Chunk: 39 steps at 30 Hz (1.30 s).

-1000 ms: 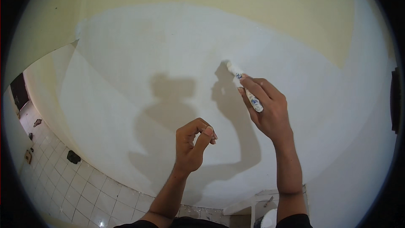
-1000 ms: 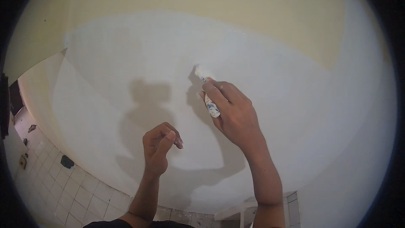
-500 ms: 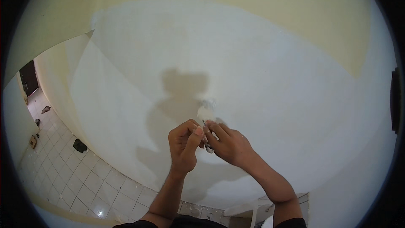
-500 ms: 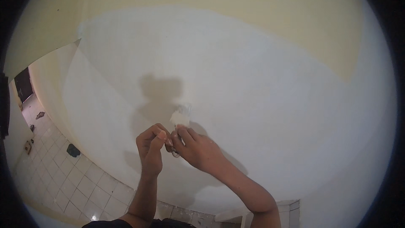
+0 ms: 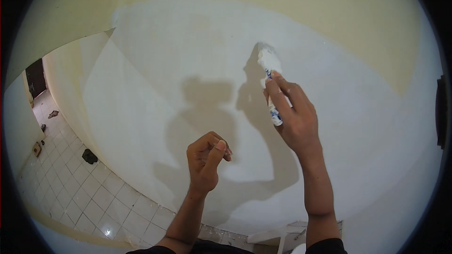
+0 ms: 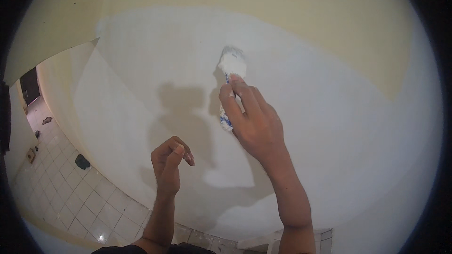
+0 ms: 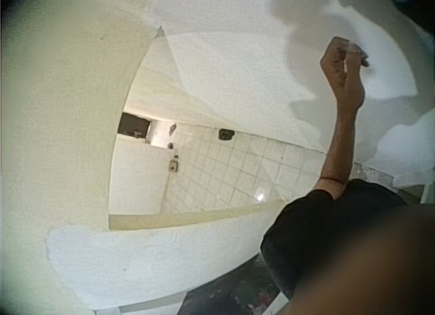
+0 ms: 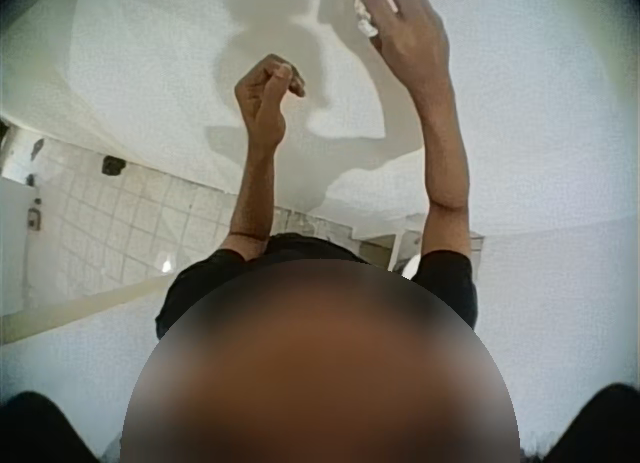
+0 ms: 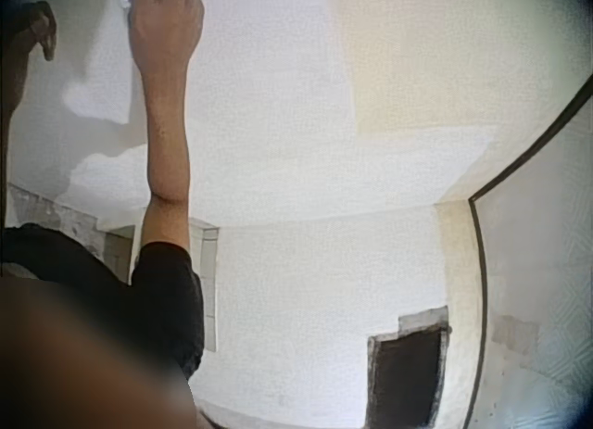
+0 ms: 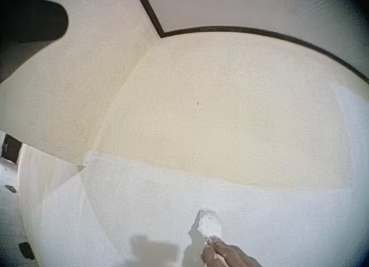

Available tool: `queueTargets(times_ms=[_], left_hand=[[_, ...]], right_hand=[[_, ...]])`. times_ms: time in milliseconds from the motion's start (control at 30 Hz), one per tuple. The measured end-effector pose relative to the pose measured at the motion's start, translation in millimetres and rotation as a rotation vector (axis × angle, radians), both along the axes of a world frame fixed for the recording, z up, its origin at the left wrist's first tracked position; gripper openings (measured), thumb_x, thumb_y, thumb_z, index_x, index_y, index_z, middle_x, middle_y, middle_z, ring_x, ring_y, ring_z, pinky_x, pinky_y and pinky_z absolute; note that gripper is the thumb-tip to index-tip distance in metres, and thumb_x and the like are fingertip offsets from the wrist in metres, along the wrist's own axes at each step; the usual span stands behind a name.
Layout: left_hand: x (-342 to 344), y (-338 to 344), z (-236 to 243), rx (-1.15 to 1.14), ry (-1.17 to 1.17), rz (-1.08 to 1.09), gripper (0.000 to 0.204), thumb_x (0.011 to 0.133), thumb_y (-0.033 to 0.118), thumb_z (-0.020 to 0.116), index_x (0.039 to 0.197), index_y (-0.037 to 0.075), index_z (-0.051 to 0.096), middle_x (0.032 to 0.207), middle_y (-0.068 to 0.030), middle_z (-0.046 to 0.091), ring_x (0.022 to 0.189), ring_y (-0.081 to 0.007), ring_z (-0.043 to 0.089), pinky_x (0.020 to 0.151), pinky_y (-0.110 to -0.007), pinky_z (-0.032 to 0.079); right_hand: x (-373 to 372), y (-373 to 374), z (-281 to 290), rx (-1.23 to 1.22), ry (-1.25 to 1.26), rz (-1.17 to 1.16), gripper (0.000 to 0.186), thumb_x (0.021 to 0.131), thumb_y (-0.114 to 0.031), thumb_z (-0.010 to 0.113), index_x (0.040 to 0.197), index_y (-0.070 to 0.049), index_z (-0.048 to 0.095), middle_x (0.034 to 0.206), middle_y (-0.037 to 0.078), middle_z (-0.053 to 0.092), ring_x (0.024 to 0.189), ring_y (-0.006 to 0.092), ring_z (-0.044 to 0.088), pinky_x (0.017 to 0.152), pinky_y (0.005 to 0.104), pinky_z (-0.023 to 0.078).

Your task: The person applies white putty to a wall using a putty knife.

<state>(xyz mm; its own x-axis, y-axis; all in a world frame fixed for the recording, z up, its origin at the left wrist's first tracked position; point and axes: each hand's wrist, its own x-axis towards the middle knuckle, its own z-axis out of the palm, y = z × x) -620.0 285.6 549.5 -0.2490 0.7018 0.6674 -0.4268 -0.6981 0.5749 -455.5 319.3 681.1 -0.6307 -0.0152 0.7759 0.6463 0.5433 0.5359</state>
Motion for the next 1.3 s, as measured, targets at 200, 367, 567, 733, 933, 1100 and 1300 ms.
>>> queueTargets(times_ms=[200, 367, 567, 733, 933, 1100, 1300], left_hand=[[-22, -3, -14, -0.048, -0.03, 0.064, 0.026, 0.093, 0.014, 0.052, 0.07, 0.001, 0.054, 0.069, -0.0083, 0.056, 0.061, -0.0147, 0.055, 0.054, -0.029, 0.047], [-38, -15, -25, -0.122, -0.036, 0.12, 0.026, 0.093, 0.014, 0.052, 0.071, 0.001, 0.054, 0.069, -0.0081, 0.056, 0.063, -0.0145, 0.055, 0.055, -0.029, 0.048], [-53, -23, -32, -0.169, -0.008, 0.173, 0.026, 0.094, 0.014, 0.052, 0.071, 0.002, 0.055, 0.07, -0.0077, 0.056, 0.065, -0.0143, 0.055, 0.058, -0.029, 0.048], [-56, -26, -28, -0.169, 0.018, 0.192, 0.027, 0.094, 0.015, 0.052, 0.071, 0.002, 0.055, 0.07, -0.0074, 0.057, 0.065, -0.0142, 0.056, 0.059, -0.029, 0.048], [-57, -24, -20, -0.144, 0.071, 0.15, 0.028, 0.095, 0.016, 0.052, 0.072, 0.001, 0.056, 0.072, -0.0075, 0.057, 0.065, -0.0139, 0.056, 0.061, -0.028, 0.047], [-39, -19, -20, -0.127, 0.02, 0.052, 0.027, 0.095, 0.013, 0.051, 0.073, 0.0, 0.056, 0.072, -0.0078, 0.058, 0.065, -0.0136, 0.056, 0.061, -0.029, 0.048], [-18, -13, -31, -0.158, 0.042, 0.02, 0.027, 0.096, 0.014, 0.051, 0.073, 0.0, 0.056, 0.071, -0.0082, 0.057, 0.065, -0.0141, 0.057, 0.061, -0.029, 0.048]], right_hand=[[-32, 6, -84, -0.205, -0.085, -0.089, 0.03, 0.077, -0.001, 0.066, 0.106, 0.001, 0.058, 0.107, 0.019, 0.059, 0.095, 0.0281, 0.067, 0.061, 0.0326, 0.058], [-53, -2, -110, -0.526, -0.102, 0.15, 0.028, 0.08, -0.001, 0.064, 0.108, 0.001, 0.059, 0.107, 0.018, 0.06, 0.101, 0.0289, 0.066, 0.073, 0.0342, 0.059], [-77, 10, -86, -0.353, 0.084, 0.261, 0.036, 0.076, 0.004, 0.066, 0.112, 0.001, 0.061, 0.11, 0.017, 0.06, 0.109, 0.0327, 0.063, 0.086, 0.0391, 0.056], [-63, 22, -61, -0.269, 0.137, 0.287, 0.035, 0.073, 0.007, 0.068, 0.106, 0.001, 0.064, 0.109, 0.016, 0.062, 0.108, 0.0343, 0.064, 0.088, 0.0414, 0.055], [-68, 23, -103, -0.49, 0.023, 0.036, 0.027, 0.085, -0.007, 0.061, 0.112, -0.002, 0.058, 0.114, 0.015, 0.061, 0.104, 0.0311, 0.064, 0.083, 0.0363, 0.055], [-46, 15, -163, -0.729, -0.295, 0.006, 0.03, 0.086, -0.006, 0.058, 0.116, -0.003, 0.056, 0.119, 0.014, 0.059, 0.103, 0.0282, 0.063, 0.082, 0.0371, 0.055], [-16, 4, -114, -0.664, -0.002, -0.009, 0.04, 0.082, -0.003, 0.065, 0.122, -0.003, 0.058, 0.117, 0.014, 0.063, 0.101, 0.0295, 0.066, 0.077, 0.0375, 0.058]])
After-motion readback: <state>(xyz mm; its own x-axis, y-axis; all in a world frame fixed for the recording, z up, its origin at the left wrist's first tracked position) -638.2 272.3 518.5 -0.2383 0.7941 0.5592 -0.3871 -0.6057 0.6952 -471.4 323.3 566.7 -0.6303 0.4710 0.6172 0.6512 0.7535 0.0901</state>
